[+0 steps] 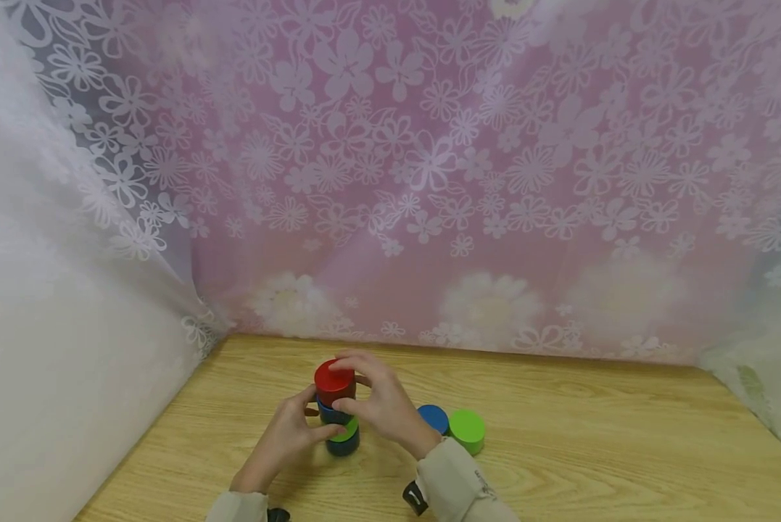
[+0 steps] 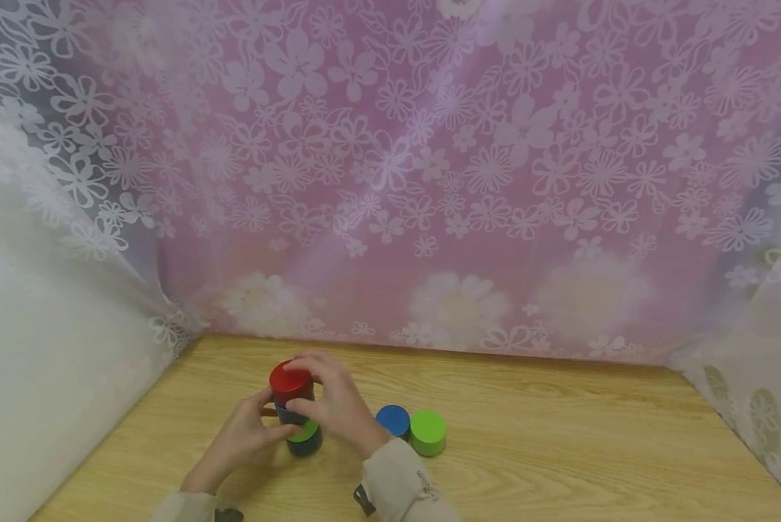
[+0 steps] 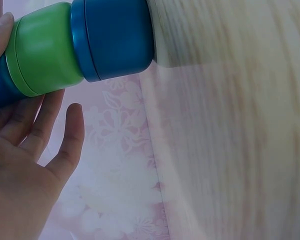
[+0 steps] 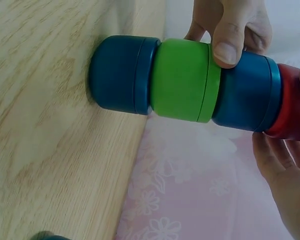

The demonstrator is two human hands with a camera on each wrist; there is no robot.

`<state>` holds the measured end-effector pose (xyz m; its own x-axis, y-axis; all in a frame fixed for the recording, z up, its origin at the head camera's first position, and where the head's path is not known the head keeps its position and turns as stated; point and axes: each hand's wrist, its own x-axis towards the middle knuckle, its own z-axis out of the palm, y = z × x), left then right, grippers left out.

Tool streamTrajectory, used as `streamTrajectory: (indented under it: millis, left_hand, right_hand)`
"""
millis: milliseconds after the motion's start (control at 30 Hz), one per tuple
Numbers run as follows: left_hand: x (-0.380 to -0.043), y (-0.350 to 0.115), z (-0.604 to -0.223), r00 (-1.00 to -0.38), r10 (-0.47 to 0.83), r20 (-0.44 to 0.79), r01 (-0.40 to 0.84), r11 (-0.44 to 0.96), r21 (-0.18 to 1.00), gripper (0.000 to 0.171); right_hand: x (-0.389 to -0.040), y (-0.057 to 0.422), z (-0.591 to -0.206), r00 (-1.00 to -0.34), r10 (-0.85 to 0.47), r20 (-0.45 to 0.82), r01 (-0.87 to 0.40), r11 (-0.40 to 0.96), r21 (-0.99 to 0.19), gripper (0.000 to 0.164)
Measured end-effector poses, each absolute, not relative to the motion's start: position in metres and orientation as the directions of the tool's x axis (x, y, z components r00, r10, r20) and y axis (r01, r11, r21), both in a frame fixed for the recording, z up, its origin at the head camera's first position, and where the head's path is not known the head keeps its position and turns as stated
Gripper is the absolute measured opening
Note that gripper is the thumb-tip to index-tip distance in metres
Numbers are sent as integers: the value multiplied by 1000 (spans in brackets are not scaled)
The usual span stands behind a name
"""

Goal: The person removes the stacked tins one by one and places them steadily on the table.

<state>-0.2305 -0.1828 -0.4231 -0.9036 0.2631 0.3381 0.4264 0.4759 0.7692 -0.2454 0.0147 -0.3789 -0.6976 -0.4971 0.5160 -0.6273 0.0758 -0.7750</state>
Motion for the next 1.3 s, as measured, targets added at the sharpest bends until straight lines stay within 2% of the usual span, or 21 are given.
streamTrajectory:
  millis: [200, 700, 1300]
  left_hand:
    - [-231, -183, -423, -899, 274, 342, 436, 474, 765, 57]
    - [-230, -181, -422, -915, 241, 323, 402, 492, 772, 63]
    - [-230, -178, -422, -933, 211, 290, 359, 513, 780, 66]
  right_hand:
    - [-243, 17, -377, -691, -474, 546, -645, 64, -761, 35]
    - [-240, 34, -375, -663, -456, 593, -689, 63, -722, 33]
    - [-239, 64, -382, -695, -414, 588, -681, 116, -723, 36]
